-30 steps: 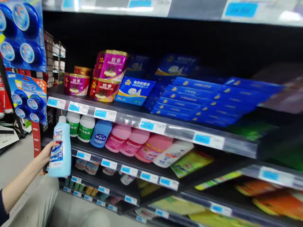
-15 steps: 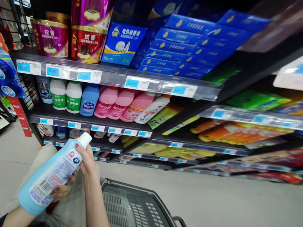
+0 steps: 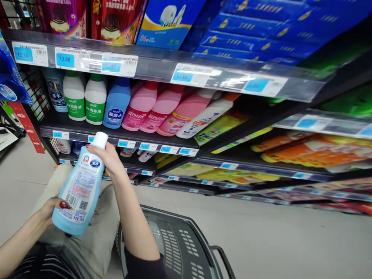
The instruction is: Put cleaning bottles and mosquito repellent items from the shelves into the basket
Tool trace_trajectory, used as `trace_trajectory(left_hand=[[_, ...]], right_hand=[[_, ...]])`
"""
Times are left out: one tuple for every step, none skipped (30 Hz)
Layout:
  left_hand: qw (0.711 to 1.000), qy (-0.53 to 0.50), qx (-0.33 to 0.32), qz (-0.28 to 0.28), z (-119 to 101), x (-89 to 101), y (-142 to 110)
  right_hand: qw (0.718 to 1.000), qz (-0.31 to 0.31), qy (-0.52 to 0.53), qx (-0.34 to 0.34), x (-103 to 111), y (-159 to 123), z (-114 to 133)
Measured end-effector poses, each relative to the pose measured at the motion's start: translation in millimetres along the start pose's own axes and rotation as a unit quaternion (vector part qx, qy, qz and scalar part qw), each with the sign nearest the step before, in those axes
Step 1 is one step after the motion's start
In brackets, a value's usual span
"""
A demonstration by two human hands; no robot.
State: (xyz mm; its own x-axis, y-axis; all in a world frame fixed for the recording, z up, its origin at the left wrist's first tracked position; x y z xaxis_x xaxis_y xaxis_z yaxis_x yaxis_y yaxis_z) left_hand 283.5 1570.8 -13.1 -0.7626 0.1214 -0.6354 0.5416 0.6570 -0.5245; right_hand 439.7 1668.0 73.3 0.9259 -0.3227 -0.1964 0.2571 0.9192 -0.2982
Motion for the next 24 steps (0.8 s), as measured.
trace_trajectory(left_hand=[[1.0,0.001,-0.001,0.002,-3,-1.3,-2],[1.0,0.003,-0.003,0.005,-5,-2.2,-3],[1.0,0.004,-0.005,0.007,-6,-2.5,-4],[1.0,0.004,-0.006,0.007,-7,-2.4,-4],[1.0,0.004,-0.007,0.005,-7,-2.0,-4],[1.0,0.001,-0.006,0.0,-6,-1.6,-4],[1.0,-0.002,-0.005,-0.006,-6,-1.4,-4],[1.0,-0.007,0.0,-0.013,-6,-1.7,-4],[1.0,-0.012,0.007,-0.02,-6,-2.6,-4],[0.999,-0.019,0.016,-0.028,-6,-4.3,-4],[0.999,-0.028,0.026,-0.037,-6,-6.6,-5],[0.997,-0.041,0.039,-0.046,-6,-9.4,-6],[0.996,-0.056,0.053,-0.054,-7,-12.4,-6],[0.994,-0.07,0.064,-0.061,-8,-15.4,-7],[0.992,-0.084,0.074,-0.067,-8,-18.0,-7],[0.989,-0.097,0.081,-0.073,-9,-19.8,-7],[0.988,-0.106,0.085,-0.078,-9,-20.8,-7],[0.986,-0.112,0.088,-0.083,-9,-21.1,-6],[0.985,-0.116,0.091,-0.087,-9,-20.9,-5],[0.984,-0.121,0.095,-0.091,-8,-20.2,-4],[0.983,-0.124,0.1,-0.094,-8,-19.5,-3],[0.982,-0.126,0.105,-0.096,-8,-19.0,-3],[0.981,-0.128,0.111,-0.099,-8,-18.7,-2],[0.98,-0.13,0.116,-0.101,-8,-18.7,-2]], right_hand=[[1.0,0.0,0.006,-0.002,0,-2,2],[1.0,0.002,0.012,-0.004,1,-4,3],[1.0,0.006,0.018,-0.006,2,-6,5],[1.0,0.008,0.024,-0.008,3,-7,6],[1.0,0.009,0.028,-0.01,3,-8,6],[0.999,0.008,0.031,-0.014,4,-9,6],[0.999,0.006,0.032,-0.016,5,-8,5],[0.999,0.004,0.033,-0.018,6,-7,4],[0.999,0.001,0.034,-0.021,7,-5,2],[0.999,-0.002,0.037,-0.026,8,-2,0],[0.999,-0.006,0.042,-0.033,9,1,-3],[0.998,-0.012,0.05,-0.047,10,6,-8],[0.996,-0.018,0.059,-0.066,11,10,-13],[0.994,-0.023,0.067,-0.087,12,15,-18],[0.991,-0.028,0.074,-0.107,13,19,-23],[0.989,-0.031,0.077,-0.123,14,23,-29],[0.987,-0.034,0.078,-0.135,15,26,-33],[0.986,-0.036,0.077,-0.143,16,29,-37],[0.985,-0.04,0.076,-0.147,16,31,-40],[0.985,-0.044,0.076,-0.151,17,33,-43],[0.984,-0.048,0.076,-0.155,17,35,-45],[0.983,-0.05,0.076,-0.159,17,36,-47],[0.983,-0.052,0.076,-0.162,17,37,-48],[0.982,-0.053,0.075,-0.164,17,37,-48]])
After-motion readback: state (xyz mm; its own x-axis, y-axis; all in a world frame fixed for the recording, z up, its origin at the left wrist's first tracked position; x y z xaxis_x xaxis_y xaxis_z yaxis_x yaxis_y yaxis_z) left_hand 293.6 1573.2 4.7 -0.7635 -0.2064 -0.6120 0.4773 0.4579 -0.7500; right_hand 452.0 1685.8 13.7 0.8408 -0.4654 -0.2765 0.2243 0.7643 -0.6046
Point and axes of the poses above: each hand's wrist, its own y-axis towards the middle knuckle, its own x-axis out of the back of the hand, z = x × y, the point moved 4 cm from there along y, towards the middle knuckle, and after that the axes turned 14 degrees about -z, right-handed, at the moved point
